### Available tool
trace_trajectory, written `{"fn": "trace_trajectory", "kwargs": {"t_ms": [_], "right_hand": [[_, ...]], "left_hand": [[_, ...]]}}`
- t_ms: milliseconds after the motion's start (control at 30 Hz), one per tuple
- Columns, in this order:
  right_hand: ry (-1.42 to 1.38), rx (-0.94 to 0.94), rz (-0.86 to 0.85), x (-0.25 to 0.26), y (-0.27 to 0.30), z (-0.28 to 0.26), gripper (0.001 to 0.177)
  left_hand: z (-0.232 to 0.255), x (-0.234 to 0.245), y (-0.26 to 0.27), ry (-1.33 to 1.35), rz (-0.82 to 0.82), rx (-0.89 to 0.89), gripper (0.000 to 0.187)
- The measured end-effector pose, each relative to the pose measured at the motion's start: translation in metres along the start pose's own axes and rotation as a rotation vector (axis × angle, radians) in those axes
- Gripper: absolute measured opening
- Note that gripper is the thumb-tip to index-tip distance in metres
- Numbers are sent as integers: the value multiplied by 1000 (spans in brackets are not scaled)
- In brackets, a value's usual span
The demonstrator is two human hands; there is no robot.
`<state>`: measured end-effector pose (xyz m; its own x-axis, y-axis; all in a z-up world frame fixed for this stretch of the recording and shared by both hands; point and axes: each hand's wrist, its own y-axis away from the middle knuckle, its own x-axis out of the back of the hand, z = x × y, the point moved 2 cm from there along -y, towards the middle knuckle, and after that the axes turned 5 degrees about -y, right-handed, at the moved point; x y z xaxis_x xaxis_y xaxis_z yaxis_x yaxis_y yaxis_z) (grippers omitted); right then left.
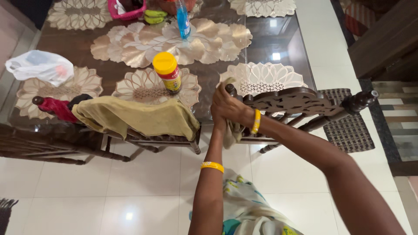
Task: The person wipes the backrest and legs of a wooden dining chair using a cloth. She starts by cleaning the upper backrest and then moves down to wipe the seat and the legs of the chair.
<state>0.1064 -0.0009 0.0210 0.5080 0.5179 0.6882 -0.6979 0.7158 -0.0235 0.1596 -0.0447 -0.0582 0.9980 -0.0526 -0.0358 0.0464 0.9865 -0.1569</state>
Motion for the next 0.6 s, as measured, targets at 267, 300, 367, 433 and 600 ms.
{"fn": "trace_trajectory", "kwargs": {"t_ms": [267,300,367,433,600], "right_hand": [[-235,86,165,-29,82,-4,45],[-312,11,233,-32,93,-2,42],[-475,-141,365,-30,115,0,35],[-609,-304,508,-23,119,18,29],[-1057,-721,907,8,100,16,25]], "left_hand": [[-61,0,0,601,-46,154,34],[-71,3,4,551,-43,216,35],[-95,15,21,456,-33,290,39],[-108,20,20,373,-36,277,45],[-76,-2,5,467,-86,-100,54]]}}
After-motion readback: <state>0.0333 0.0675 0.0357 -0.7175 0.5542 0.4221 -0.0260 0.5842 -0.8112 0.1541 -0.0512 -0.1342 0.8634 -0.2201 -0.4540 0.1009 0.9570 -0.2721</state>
